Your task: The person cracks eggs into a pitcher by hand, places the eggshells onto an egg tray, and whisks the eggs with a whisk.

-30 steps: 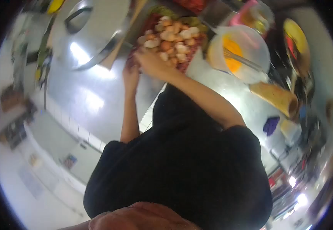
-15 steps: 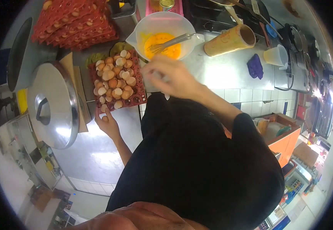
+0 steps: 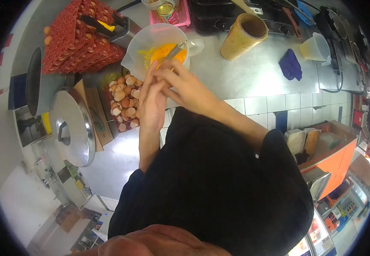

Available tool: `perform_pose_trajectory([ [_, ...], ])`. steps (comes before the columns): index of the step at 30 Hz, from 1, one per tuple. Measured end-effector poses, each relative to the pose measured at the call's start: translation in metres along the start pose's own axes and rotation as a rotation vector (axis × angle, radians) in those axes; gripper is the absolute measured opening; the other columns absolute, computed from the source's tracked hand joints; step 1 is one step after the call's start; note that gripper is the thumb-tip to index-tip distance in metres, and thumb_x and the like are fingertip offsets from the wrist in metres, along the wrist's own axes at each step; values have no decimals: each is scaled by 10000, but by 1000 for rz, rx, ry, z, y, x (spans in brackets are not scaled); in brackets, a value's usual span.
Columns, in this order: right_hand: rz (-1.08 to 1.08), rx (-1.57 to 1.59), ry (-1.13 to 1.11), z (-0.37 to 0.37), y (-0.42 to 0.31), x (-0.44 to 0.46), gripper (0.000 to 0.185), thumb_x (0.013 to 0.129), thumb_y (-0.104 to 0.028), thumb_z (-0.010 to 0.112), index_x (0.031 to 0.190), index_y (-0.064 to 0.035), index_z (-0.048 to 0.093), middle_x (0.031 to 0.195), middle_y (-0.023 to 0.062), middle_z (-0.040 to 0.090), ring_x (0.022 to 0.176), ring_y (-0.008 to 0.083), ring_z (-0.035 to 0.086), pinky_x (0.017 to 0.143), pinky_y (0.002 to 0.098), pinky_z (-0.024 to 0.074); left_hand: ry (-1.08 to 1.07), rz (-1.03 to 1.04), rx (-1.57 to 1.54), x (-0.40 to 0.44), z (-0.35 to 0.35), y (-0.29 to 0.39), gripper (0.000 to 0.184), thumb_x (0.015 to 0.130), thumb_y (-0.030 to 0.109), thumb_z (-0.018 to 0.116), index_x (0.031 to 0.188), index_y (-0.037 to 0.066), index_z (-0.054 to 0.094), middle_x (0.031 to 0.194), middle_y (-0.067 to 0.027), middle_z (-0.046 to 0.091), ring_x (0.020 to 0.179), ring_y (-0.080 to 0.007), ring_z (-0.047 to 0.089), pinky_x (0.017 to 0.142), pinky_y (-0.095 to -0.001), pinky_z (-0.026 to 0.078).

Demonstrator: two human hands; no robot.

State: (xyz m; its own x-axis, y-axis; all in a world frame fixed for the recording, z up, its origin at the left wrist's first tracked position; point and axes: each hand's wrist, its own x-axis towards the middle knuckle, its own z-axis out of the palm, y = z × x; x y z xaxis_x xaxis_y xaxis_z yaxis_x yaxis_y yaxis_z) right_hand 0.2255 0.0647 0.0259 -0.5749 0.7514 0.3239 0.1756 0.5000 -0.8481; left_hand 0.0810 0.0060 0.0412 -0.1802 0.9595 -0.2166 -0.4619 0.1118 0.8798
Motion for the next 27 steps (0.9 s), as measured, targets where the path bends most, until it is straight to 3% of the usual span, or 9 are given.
perform_pose_trajectory([
  [2,103,122,57,-20,5,5,484,1038,-86,745,1494,-74,583,1343,162,626,1244,353,705,991,433,620,-29,-20,-34,11,13,5,654,1140,119,521,1752,16,314,1682,-219,487,1548,-312,498,1292,-464,391],
  [4,192,137,104,-37,21,7,447,1064,-78,713,1474,11,557,1329,205,620,1194,374,710,945,425,637,-13,129,207,23,19,5,656,1126,92,577,1739,48,346,1686,-227,486,1564,-319,486,1289,-457,402],
  [8,35,-23,135,-65,32,14,382,1081,-48,648,1441,27,541,1339,210,606,1132,375,705,943,436,640,-5,314,645,53,-1,-8,611,1115,86,635,1687,60,423,1590,-230,585,1485,-342,573,1242,-455,463],
  [11,-201,-135,276,-55,41,18,366,1058,-40,657,1406,15,558,1333,203,599,1140,400,696,957,461,627,26,327,744,61,-6,-18,555,1101,81,653,1629,42,485,1499,-224,649,1361,-340,667,1153,-445,540],
  [14,-107,-239,48,-39,68,18,380,1010,-49,697,1371,-9,584,1313,206,606,1139,430,684,928,492,615,35,372,784,61,-6,-22,529,1089,58,654,1600,37,518,1467,-218,670,1275,-319,713,1078,-433,584],
  [17,-178,-201,156,-33,61,20,383,981,-69,722,1341,-28,600,1288,214,614,1123,448,675,900,518,595,27,380,777,62,-9,-22,520,1073,30,657,1580,37,539,1460,-203,675,1236,-299,729,1051,-418,595],
  [23,-175,-251,145,-34,53,25,370,967,-75,732,1311,-26,606,1270,214,624,1071,445,678,916,528,571,34,364,750,62,-13,-22,519,1060,3,653,1567,41,551,1456,-192,672,1222,-284,733,1031,-402,604],
  [26,-156,-404,67,-32,60,24,320,1004,-74,711,1298,-6,605,1224,234,645,1078,454,679,918,513,570,13,331,741,61,-13,-18,537,1074,-12,653,1594,51,535,1463,-154,664,1276,-241,704,1083,-379,578],
  [27,-99,-270,78,-31,57,27,304,1026,-101,713,1293,-3,605,1200,222,661,1062,421,694,898,490,575,-1,354,696,62,-12,-17,538,1056,-23,668,1576,48,545,1463,-152,657,1256,-250,715,1061,-380,590],
])
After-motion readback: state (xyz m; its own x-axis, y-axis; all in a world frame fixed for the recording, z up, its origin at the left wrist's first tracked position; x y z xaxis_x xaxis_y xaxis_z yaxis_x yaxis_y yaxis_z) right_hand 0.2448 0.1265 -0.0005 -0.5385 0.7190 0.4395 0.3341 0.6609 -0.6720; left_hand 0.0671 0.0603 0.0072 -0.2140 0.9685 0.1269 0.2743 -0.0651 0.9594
